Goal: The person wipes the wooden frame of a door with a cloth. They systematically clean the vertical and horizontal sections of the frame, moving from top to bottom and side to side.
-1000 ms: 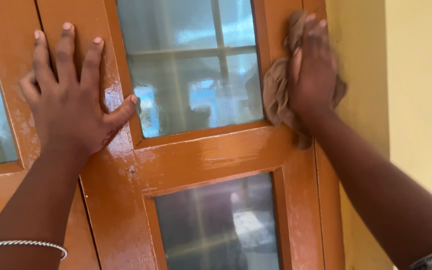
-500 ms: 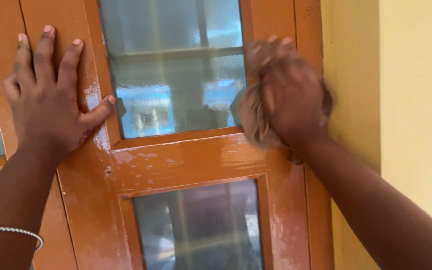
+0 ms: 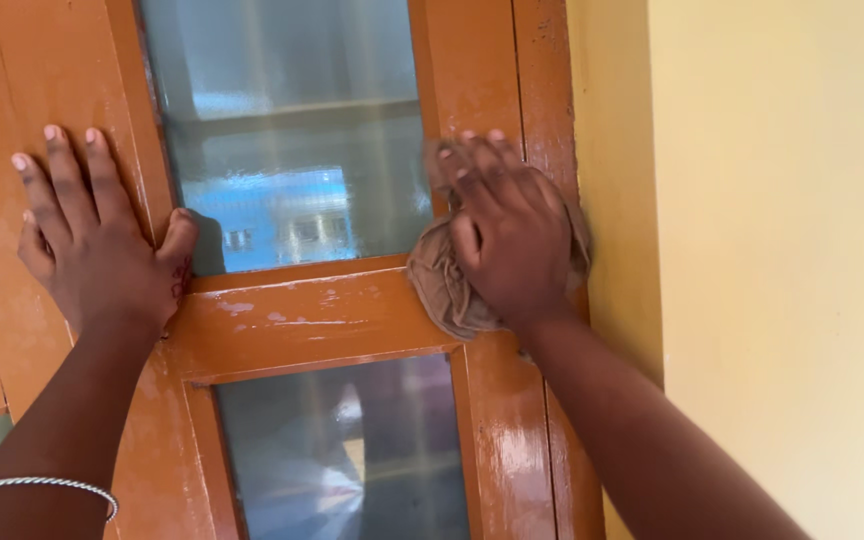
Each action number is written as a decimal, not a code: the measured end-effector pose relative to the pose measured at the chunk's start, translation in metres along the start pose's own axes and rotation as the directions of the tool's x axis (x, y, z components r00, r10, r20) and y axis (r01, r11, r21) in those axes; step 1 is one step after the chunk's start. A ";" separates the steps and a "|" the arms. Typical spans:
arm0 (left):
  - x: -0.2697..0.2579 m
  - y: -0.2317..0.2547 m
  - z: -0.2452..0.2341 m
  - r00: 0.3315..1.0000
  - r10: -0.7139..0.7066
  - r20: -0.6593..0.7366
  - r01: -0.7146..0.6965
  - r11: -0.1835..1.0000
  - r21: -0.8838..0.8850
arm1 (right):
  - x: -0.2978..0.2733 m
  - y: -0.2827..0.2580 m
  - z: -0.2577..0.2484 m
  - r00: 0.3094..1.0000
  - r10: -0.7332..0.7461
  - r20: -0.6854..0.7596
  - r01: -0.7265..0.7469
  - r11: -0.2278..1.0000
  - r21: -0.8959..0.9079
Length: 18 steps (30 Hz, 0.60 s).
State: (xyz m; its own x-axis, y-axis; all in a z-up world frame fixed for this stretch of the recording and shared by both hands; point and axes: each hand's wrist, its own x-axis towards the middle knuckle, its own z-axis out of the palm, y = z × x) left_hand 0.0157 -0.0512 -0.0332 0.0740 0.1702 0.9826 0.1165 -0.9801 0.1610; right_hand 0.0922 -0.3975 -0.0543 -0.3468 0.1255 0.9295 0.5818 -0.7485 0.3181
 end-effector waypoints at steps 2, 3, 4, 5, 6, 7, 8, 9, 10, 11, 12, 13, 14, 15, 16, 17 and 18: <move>-0.002 0.000 -0.001 1.000 0.011 -0.010 -0.011 1.000 0.019 | -0.001 0.000 0.003 0.992 0.106 -0.071 -0.111 0.992 -0.067; -0.003 0.001 -0.001 1.000 0.017 -0.013 -0.016 0.999 0.028 | -0.002 0.001 0.004 0.994 0.100 -0.034 -0.102 0.993 -0.062; -0.005 0.002 -0.002 0.999 0.029 -0.023 -0.028 0.999 0.028 | -0.005 0.002 0.004 0.996 0.095 0.006 -0.094 0.994 -0.056; -0.007 0.003 -0.004 0.999 0.041 -0.033 -0.040 0.999 0.028 | -0.008 0.002 0.004 0.995 0.089 0.046 -0.086 0.995 -0.050; -0.008 0.005 -0.006 0.998 0.053 -0.045 -0.052 0.998 0.027 | -0.009 0.002 0.003 0.996 -0.058 0.064 0.059 0.998 -0.016; -0.008 0.007 -0.008 0.998 0.047 -0.048 -0.047 0.999 0.007 | -0.012 0.003 0.001 0.976 -0.204 0.075 0.203 0.979 0.019; -0.009 0.010 -0.010 0.998 0.038 -0.048 -0.038 0.999 -0.014 | -0.014 0.003 0.000 0.934 -0.347 0.083 0.343 0.937 0.058; -0.009 0.012 -0.012 0.998 0.029 -0.049 -0.030 0.999 -0.034 | -0.016 0.002 0.002 0.965 -0.246 0.096 0.241 0.969 0.058; -0.009 0.014 -0.013 0.999 0.021 -0.041 -0.022 0.999 -0.034 | -0.019 0.001 0.003 0.984 -0.140 0.111 0.134 0.989 0.054; -0.009 0.014 -0.013 0.999 0.013 -0.034 -0.014 0.999 -0.033 | -0.021 0.000 0.004 0.992 -0.032 0.125 0.026 0.998 0.049; -0.009 0.014 -0.013 1.000 0.003 -0.031 -0.004 0.999 -0.032 | -0.021 0.001 0.006 0.999 0.016 0.039 -0.015 1.000 -0.010; -0.008 0.013 -0.012 0.999 0.013 -0.040 -0.014 0.999 -0.030 | -0.020 0.003 0.007 0.997 0.057 -0.050 -0.061 0.996 -0.065; -0.008 0.010 -0.010 0.999 0.023 -0.047 -0.024 0.999 -0.028 | -0.019 0.002 0.008 0.986 0.094 -0.139 -0.110 0.987 -0.114; -0.009 0.007 -0.007 0.998 0.033 -0.053 -0.034 0.999 -0.026 | -0.019 0.002 0.007 0.995 0.089 -0.052 -0.094 0.991 -0.096; -0.009 0.003 -0.004 0.997 0.047 -0.060 -0.046 0.999 0.008 | -0.020 0.001 0.005 0.996 0.084 0.034 -0.081 0.994 -0.075; -0.009 0.000 -0.001 0.996 0.061 -0.065 -0.058 0.997 0.042 | -0.021 -0.001 0.003 0.990 0.075 0.119 -0.069 0.996 -0.053; -0.009 -0.003 0.001 0.995 0.073 -0.074 -0.068 0.995 0.075 | -0.021 -0.004 0.001 0.991 -0.093 0.100 0.094 0.996 -0.006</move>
State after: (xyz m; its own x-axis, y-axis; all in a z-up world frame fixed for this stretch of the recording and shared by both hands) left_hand 0.0158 -0.0493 -0.0423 0.0091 0.0901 0.9959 0.1848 -0.9789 0.0869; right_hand 0.0984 -0.3968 -0.0751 -0.3242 0.2590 0.9099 0.5421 -0.7373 0.4030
